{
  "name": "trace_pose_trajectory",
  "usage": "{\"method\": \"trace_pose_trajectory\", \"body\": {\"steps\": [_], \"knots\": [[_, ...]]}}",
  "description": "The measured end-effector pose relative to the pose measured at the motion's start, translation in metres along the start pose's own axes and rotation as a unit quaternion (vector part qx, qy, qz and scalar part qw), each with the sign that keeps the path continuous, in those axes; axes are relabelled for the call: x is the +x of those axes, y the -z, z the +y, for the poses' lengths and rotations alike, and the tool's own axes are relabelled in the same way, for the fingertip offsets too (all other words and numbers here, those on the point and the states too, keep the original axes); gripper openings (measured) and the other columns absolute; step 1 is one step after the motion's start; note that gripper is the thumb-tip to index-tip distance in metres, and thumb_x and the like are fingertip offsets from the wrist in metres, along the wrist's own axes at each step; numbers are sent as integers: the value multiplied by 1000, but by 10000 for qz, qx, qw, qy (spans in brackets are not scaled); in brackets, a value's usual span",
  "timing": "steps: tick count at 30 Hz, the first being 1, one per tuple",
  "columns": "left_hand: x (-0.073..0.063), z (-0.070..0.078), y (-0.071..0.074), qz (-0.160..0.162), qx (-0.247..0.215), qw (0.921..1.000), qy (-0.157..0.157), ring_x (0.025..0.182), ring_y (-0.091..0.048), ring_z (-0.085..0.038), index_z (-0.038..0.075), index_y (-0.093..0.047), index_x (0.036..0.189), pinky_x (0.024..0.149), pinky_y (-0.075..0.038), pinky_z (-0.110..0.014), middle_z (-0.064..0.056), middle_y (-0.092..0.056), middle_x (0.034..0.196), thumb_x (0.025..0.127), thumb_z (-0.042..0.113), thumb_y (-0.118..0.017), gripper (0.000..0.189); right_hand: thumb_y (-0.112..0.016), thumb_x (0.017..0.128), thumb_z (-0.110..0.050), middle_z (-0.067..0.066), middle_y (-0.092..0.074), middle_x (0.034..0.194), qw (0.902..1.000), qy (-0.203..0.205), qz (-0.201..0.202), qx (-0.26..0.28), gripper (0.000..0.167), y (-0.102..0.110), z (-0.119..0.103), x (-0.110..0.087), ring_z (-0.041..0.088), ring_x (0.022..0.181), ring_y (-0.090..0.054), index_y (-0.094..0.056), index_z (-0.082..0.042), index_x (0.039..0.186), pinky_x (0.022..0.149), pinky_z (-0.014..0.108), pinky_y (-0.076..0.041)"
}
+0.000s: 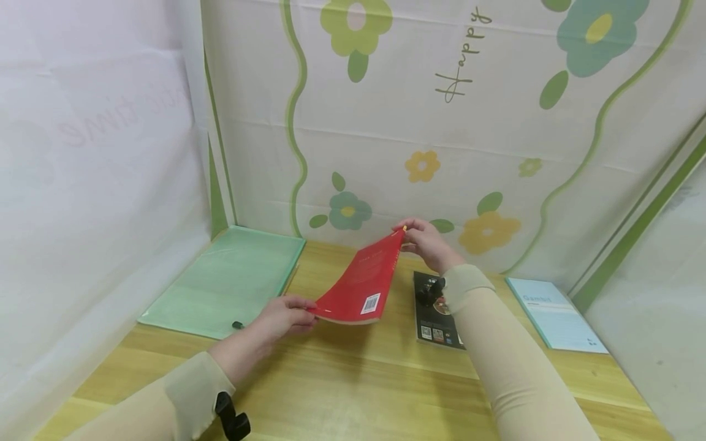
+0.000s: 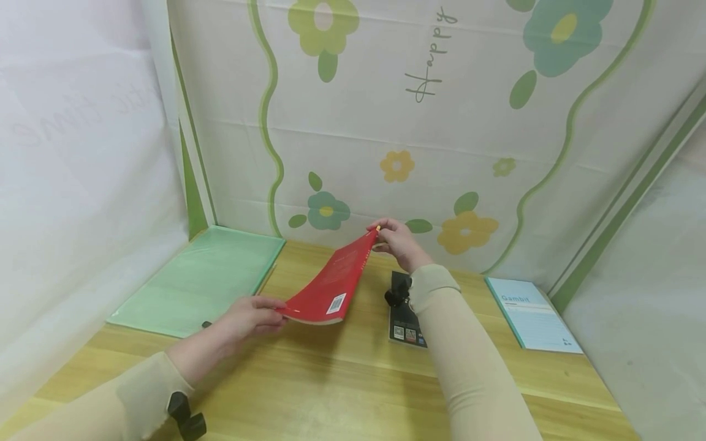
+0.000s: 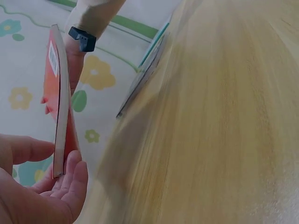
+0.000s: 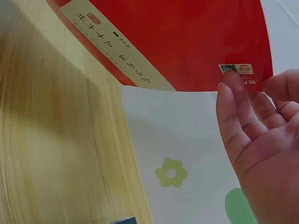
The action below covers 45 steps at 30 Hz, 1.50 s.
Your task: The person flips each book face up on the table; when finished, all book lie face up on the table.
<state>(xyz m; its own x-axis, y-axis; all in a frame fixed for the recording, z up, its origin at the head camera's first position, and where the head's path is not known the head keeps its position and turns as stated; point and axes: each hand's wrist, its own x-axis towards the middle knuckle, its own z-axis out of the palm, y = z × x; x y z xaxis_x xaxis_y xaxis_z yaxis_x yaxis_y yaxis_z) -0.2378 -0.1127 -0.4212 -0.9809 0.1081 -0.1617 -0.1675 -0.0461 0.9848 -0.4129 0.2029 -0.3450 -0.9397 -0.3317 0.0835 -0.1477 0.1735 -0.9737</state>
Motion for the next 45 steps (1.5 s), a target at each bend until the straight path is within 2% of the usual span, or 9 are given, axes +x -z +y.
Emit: {"method": "trace_pose_trajectory", "body": {"steps": [7,12,16,19,27,34,38,41,45], "knots": [[1,-4,-2,57,425,9988,-226,86,-65,-21,-7,-59,114,82,-57,-37,-12,-69,96,83,-9,-68,32,-47,103,-6,28,-51,130,9999,47,-10,106,20,1,-1,1,27,96,-64,-54,5,118,94,47,-53],[1,-3,-4,213,507,9977,-403,86,-63,-20,-5,-58,110,78,-54,-30,-12,-69,95,83,-8,-70,30,-47,102,-4,29,-51,128,9997,94,45,218,17,0,-3,3,26,95,-65,-54,4,116,88,39,-56],[2,-4,-6,374,534,9968,-455,85,-62,-20,-3,-59,108,77,-52,-29,-10,-68,94,83,-7,-71,28,-48,102,-5,26,-54,124,9996,112,72,231,16,0,-5,4,26,94,-65,-55,3,114,85,35,-57],[2,-5,-6,487,506,9964,-485,84,-62,-20,-2,-60,107,77,-52,-30,-9,-69,93,83,-6,-72,26,-47,102,-5,29,-52,128,9995,108,50,297,16,-1,-6,4,26,93,-65,-55,3,114,86,36,-57],[3,-6,-7,569,431,9960,-532,84,-63,-20,-3,-60,106,76,-53,-29,-10,-69,93,84,-7,-70,26,-40,98,3,34,-46,131,9985,109,73,534,18,-1,-4,5,23,90,-64,-54,2,110,87,36,-56],[4,-8,-9,761,374,9948,-569,83,-63,-19,-2,-59,104,73,-52,-29,-10,-70,92,83,-8,-70,25,-40,98,3,25,-53,121,9979,77,89,635,18,-2,-5,6,22,90,-65,-54,1,109,89,39,-55],[4,-9,-9,760,131,9949,-651,83,-65,-22,-4,-59,103,74,-55,-31,-13,-70,92,83,-9,-68,23,-40,98,4,28,-51,121,9976,72,111,675,18,-3,-5,6,21,87,-64,-54,2,109,89,40,-55],[4,-9,-9,738,-18,9945,-744,84,-68,-29,-6,-59,103,76,-58,-39,-19,-70,92,83,-10,-67,22,-40,99,3,28,-51,123,9979,69,143,627,18,-3,-5,4,21,88,-62,-54,2,110,83,37,-56],[4,-10,-8,802,-107,9934,-809,84,-70,-36,-5,-58,101,77,-58,-49,-24,-70,92,85,-9,-67,19,-41,100,2,21,-56,116,9979,45,214,603,17,-4,-4,3,31,95,-59,-55,2,110,75,33,-56]]}}
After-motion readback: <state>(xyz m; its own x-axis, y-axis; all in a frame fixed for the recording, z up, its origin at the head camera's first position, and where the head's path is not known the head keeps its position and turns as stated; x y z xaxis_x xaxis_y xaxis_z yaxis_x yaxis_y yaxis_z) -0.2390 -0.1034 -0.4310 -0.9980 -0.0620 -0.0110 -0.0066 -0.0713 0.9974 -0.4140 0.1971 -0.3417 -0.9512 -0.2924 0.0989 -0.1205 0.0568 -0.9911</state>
